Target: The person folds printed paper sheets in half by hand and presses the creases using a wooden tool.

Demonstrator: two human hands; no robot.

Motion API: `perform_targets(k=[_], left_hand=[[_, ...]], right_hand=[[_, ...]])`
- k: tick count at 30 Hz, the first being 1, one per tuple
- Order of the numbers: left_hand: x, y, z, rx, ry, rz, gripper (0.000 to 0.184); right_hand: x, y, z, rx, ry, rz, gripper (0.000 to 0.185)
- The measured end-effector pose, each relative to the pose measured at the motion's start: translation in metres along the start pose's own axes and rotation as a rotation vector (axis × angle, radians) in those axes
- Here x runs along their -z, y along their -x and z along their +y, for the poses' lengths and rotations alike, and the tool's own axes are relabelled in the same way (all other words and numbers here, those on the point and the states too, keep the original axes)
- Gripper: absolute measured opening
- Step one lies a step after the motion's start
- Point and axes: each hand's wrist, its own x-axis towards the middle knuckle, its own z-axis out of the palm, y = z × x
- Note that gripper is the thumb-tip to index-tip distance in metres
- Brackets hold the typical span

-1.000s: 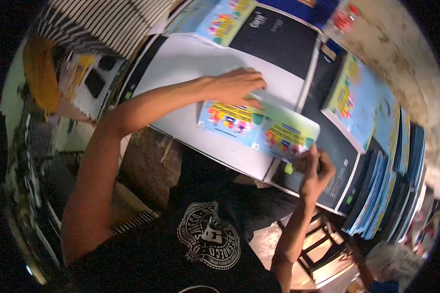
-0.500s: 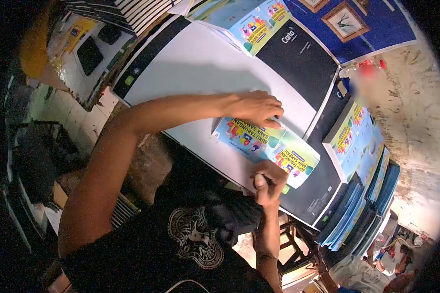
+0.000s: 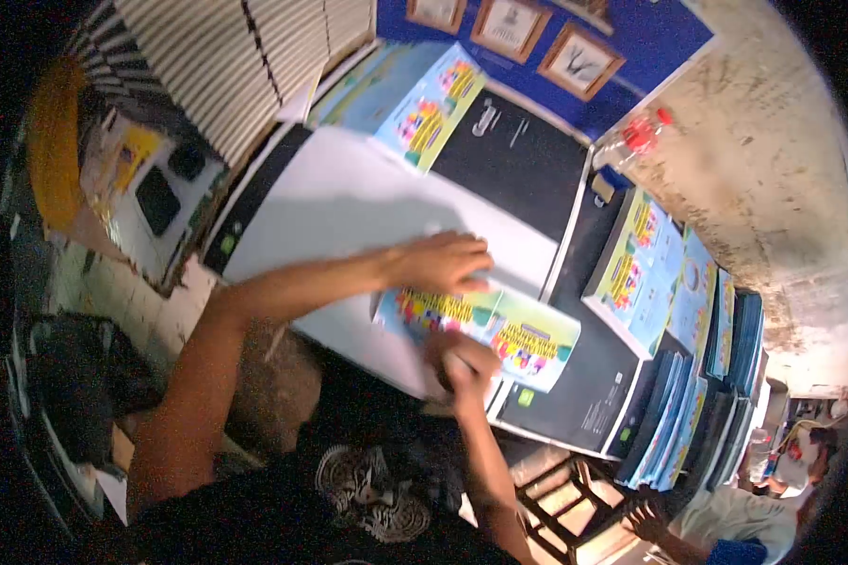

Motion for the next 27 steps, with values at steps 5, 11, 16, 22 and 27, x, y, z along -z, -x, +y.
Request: perform_targets(k=[5, 11, 16, 22, 27], left_hand=[[0.039, -0.016, 0.037, 0.023, -0.001, -0.186, 0.057], [0.041, -0.053, 0.065, 0.115, 0.054, -0.349, 0.051], [0.039, -0.034, 0.122, 0.104, -0.048, -0.306, 0.034], [0.033, -0.018, 0.157, 0.146, -0.172, -0.348, 0.023], [0.038, -0.029, 0.159, 0.063, -0.214, -0.407, 0.015]], right_hand=[[0.111, 0.022, -0.032, 0.102, -0.416, 0.692, 0.042], [0.218, 0.046, -0.008, -0.105, -0.069, 1.119, 0.032], [0.224, 0.057, 0.029, -0.265, 0.04, 1.149, 0.022], [0.222, 0.066, 0.046, -0.108, 0.305, 1.055, 0.045], [0.201, 0.065, -0.036, 0.158, 0.588, 0.803, 0.096]])
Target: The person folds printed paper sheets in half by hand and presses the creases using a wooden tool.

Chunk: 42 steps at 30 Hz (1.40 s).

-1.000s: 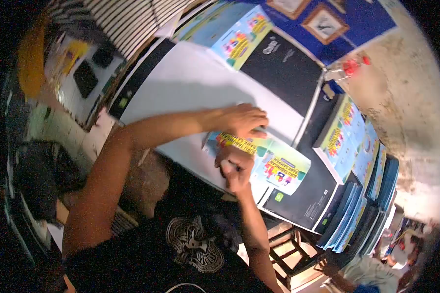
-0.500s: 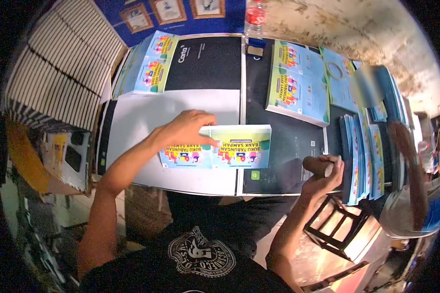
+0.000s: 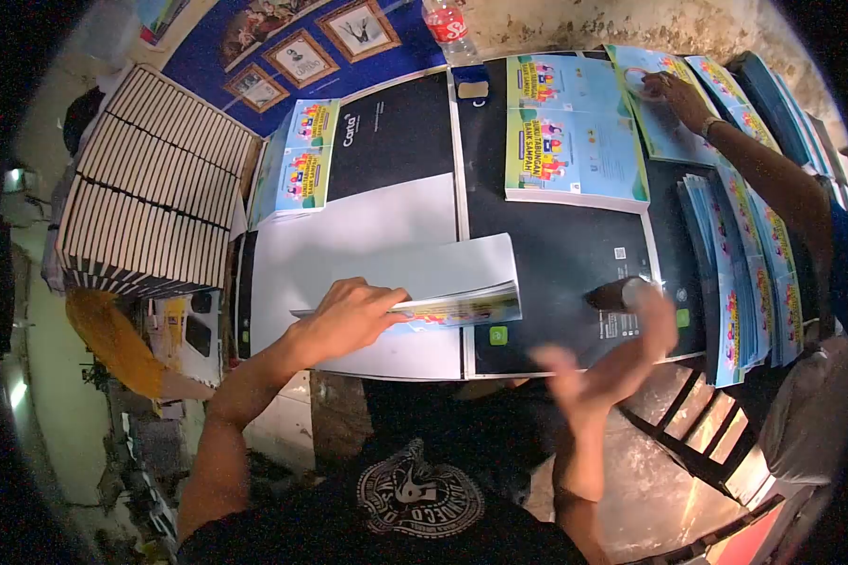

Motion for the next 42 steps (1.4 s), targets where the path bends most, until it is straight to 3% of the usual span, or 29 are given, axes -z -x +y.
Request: perform_targets(k=[2, 3, 5, 7, 8, 11, 13, 15, 17, 20, 21, 25, 29, 31, 32, 35, 37, 39, 42], left_hand=[[0.006, 0.0, 0.011, -0.039, -0.054, -0.037, 0.013], [0.009, -0.001, 0.017, -0.061, -0.082, -0.043, 0.012], [0.021, -0.001, 0.029, -0.085, -0.134, -0.034, 0.013], [0.038, 0.006, 0.041, -0.075, -0.173, -0.007, 0.016], [0.046, 0.014, 0.038, -0.082, -0.147, 0.056, 0.014], [0.087, 0.052, 0.055, 0.027, -0.048, 0.64, 0.029], [0.066, 0.087, 0.034, 0.054, 0.112, 1.225, 0.047], [0.022, 0.106, -0.004, 0.164, 0.373, 1.505, 0.056], [-0.025, 0.102, -0.035, 0.301, 0.677, 1.639, 0.062], [-0.053, 0.078, -0.066, 0.407, 1.127, 1.533, 0.058], [-0.043, 0.077, -0.076, 0.37, 1.173, 1.506, 0.057], [0.033, 0.091, -0.123, 0.135, 1.142, 1.433, 0.053], [0.118, 0.117, -0.186, -0.002, 0.964, 1.378, 0.048], [0.132, 0.125, -0.216, 0.162, 0.883, 1.408, 0.046], [0.13, 0.126, -0.233, 0.373, 0.834, 1.432, 0.047], [0.089, 0.121, -0.284, 0.565, 0.983, 1.303, 0.053], [0.03, 0.118, -0.325, 1.102, 0.589, 1.126, 0.058], [-0.026, 0.126, -0.363, 1.215, 0.664, 0.998, 0.07], [-0.035, 0.137, -0.318, 1.12, 0.898, 1.252, 0.079]], right_hand=[[-0.001, -0.025, -0.06, 0.171, 0.138, -0.556, 0.089], [-0.012, -0.027, -0.079, 0.195, 0.223, -0.713, 0.082], [-0.04, -0.027, -0.084, 0.251, 0.289, -0.818, 0.056], [-0.062, -0.024, -0.067, 0.215, 0.409, -1.171, 0.025], [-0.064, -0.028, -0.064, 0.255, 0.308, -1.238, 0.01], [-0.071, -0.035, -0.074, 0.308, 0.26, -1.137, 0.01], [-0.077, -0.041, -0.083, 0.295, 0.196, -1.094, 0.011], [-0.086, -0.049, -0.099, 0.292, 0.102, -1.037, 0.011], [-0.101, -0.06, -0.121, 0.282, -0.095, -0.975, 0.011], [-0.138, -0.071, -0.157, 0.22, -0.448, -0.924, 0.014], [-0.153, -0.074, -0.168, 0.168, -0.604, -0.909, 0.015], [-0.203, -0.114, -0.217, -0.204, -0.801, -1.216, 0.022], [-0.302, -0.116, -0.231, -0.134, -1.257, -0.813, 0.028], [-0.348, -0.118, -0.223, -0.316, -1.308, -0.823, 0.037], [-0.38, -0.113, -0.208, -0.393, -1.299, -0.849, 0.041], [-0.46, -0.067, -0.149, -0.71, -1.126, -0.88, 0.055], [-0.526, -0.003, -0.067, -0.793, -0.665, -0.874, 0.064], [-0.529, 0.028, -0.029, -0.698, -0.498, -0.936, 0.073], [-0.477, -0.005, -0.05, -0.786, -0.367, -1.076, 0.071]])
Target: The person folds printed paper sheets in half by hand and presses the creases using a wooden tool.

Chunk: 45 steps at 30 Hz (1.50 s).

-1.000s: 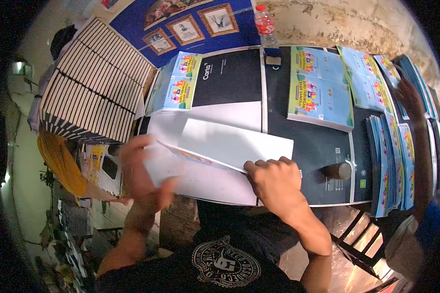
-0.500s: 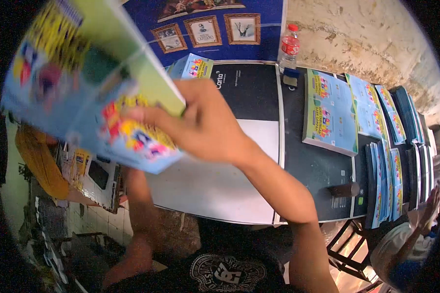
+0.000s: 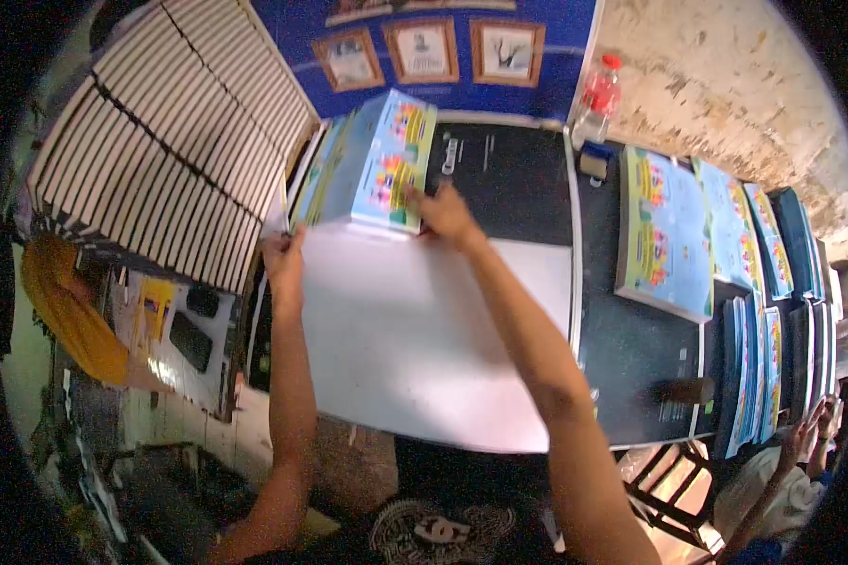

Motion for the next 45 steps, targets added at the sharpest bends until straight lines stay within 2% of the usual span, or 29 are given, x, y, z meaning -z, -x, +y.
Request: perform_targets(k=[1, 3, 5, 6, 8, 9, 10, 11, 13, 16, 19, 21, 22, 25, 26, 27, 30, 33, 35, 37, 38, 39, 41, 42, 45], left_hand=[[0.01, 0.029, 0.0, 0.033, 0.095, 0.012, 0.082], [0.0, 0.075, 0.037, 0.048, 0.326, -0.02, 0.087], [-0.013, 0.102, 0.059, 0.245, 0.513, -0.236, 0.086], [-0.016, 0.111, 0.063, 0.349, 0.604, -0.347, 0.085], [-0.033, 0.104, 0.06, 0.443, 0.647, -0.386, 0.088], [-0.047, 0.095, 0.06, 0.487, 0.665, -0.412, 0.089], [-0.063, 0.082, 0.065, 0.527, 0.654, -0.315, 0.089], [-0.075, 0.063, 0.069, 0.534, 0.694, -0.362, 0.089], [-0.082, 0.027, 0.076, 0.556, 0.759, -0.456, 0.089], [-0.082, 0.026, 0.09, 0.416, 0.719, -0.694, 0.086], [-0.079, 0.044, 0.093, 0.549, 0.653, -0.437, 0.078], [-0.079, 0.058, 0.094, 0.488, 0.5, -0.18, 0.068], [-0.084, 0.064, 0.099, 0.452, 0.428, -0.058, 0.063], [-0.114, 0.081, 0.13, -0.052, 0.547, -0.24, 0.053], [-0.129, 0.094, 0.144, -0.232, 0.386, -0.341, 0.057], [-0.152, 0.128, 0.179, -0.409, 0.228, -0.444, 0.06], [-0.236, 0.224, 0.243, -0.67, -0.011, -0.684, 0.044], [-0.306, 0.293, 0.231, -0.788, -0.19, -1.084, 0.035], [-0.343, 0.331, 0.209, -0.955, -0.43, -1.187, 0.039], [-0.376, 0.35, 0.177, -1.224, -0.44, -1.165, 0.039], [-0.389, 0.357, 0.162, -1.357, -0.443, -1.144, 0.039], [-0.395, 0.368, 0.16, -1.343, -0.463, -1.165, 0.039], [-0.403, 0.385, 0.16, -1.316, -0.511, -1.203, 0.039], [-0.409, 0.389, 0.157, -1.376, -0.475, -1.207, 0.04], [-0.433, 0.394, 0.15, -1.536, -0.38, -1.243, 0.041]], right_hand=[[0.014, 0.031, -0.023, -0.044, 0.113, 0.003, 0.072], [0.038, 0.031, -0.002, 0.314, 0.557, 0.167, 0.068], [0.067, 0.06, -0.005, 0.237, 0.512, 0.09, 0.062], [0.08, 0.07, 0.01, 0.31, 0.485, 0.111, 0.058], [0.107, 0.091, 0.04, 0.457, 0.43, 0.162, 0.051], [0.119, 0.107, 0.044, 0.402, 0.442, 0.151, 0.048], [0.132, 0.126, 0.044, 0.348, 0.449, 0.146, 0.046], [0.144, 0.142, 0.047, 0.29, 0.452, 0.145, 0.043], [0.163, 0.164, 0.064, 0.334, 0.361, 0.189, 0.039], [0.184, 0.188, 0.086, 0.428, 0.291, 0.255, 0.033], [0.192, 0.197, 0.089, 0.455, 0.248, 0.267, 0.026], [0.193, 0.195, 0.089, 0.451, 0.234, 0.242, 0.026], [0.193, 0.193, 0.091, 0.513, 0.232, 0.273, 0.024], [0.2, 0.19, 0.093, 0.474, 0.224, 0.223, 0.024], [0.2, 0.186, 0.098, 0.542, 0.196, 0.253, 0.025], [0.201, 0.187, 0.097, 0.517, 0.16, 0.231, 0.026], [0.199, 0.182, 0.106, 0.573, 0.174, 0.268, 0.026], [0.2, 0.18, 0.108, 0.605, 0.19, 0.277, 0.025], [0.188, 0.151, 0.14, 0.808, 0.289, 0.403, 0.03], [0.187, 0.157, 0.132, 0.868, 0.15, 0.398, 0.029], [0.19, 0.161, 0.128, 0.827, 0.12, 0.346, 0.028], [0.194, 0.167, 0.122, 0.784, 0.092, 0.296, 0.028], [0.206, 0.179, 0.109, 0.554, 0.106, 0.101, 0.026], [0.206, 0.176, 0.113, 0.567, 0.045, 0.043, 0.022], [0.199, 0.166, 0.12, 0.571, 0.203, 0.101, 0.023]])
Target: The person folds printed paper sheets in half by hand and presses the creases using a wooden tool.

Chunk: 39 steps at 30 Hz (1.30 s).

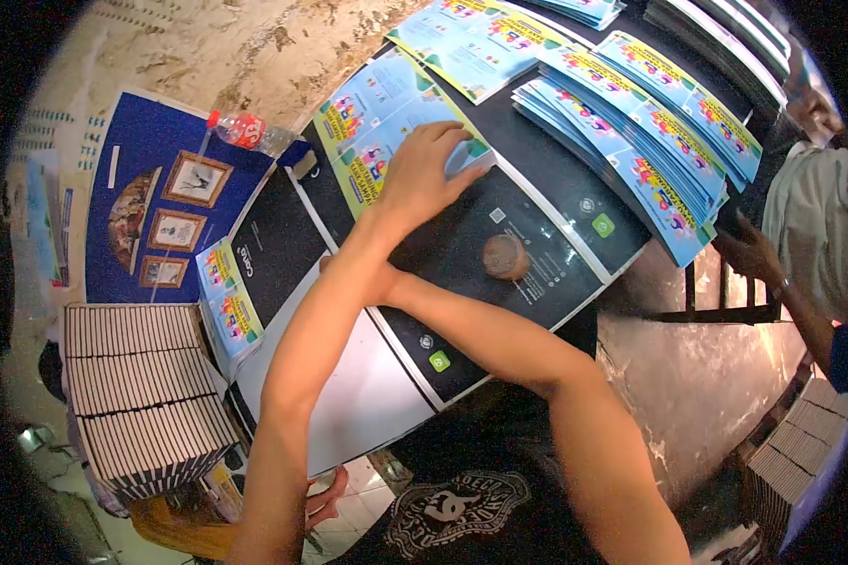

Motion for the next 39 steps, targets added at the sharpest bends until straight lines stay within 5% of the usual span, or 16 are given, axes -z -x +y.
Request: perform_targets(k=[3, 8, 17, 39], left_hand=[[-0.013, -0.021, -0.014, -0.162, -0.02, -0.043, 0.04], [-0.017, -0.044, -0.023, -0.217, -0.045, -0.211, 0.033], [-0.006, -0.051, -0.02, -0.058, 0.05, -0.313, 0.026], [-0.004, -0.047, -0.017, -0.082, 0.058, -0.283, 0.031]], right_hand=[[-0.013, 0.001, 0.019, 0.09, -0.228, 0.023, 0.03], [-0.052, -0.018, 0.055, 0.376, 0.024, 0.321, 0.036], [0.006, 0.01, -0.012, 0.208, -0.129, 0.249, 0.034], [0.007, 0.011, -0.011, 0.209, -0.021, 0.218, 0.035]])
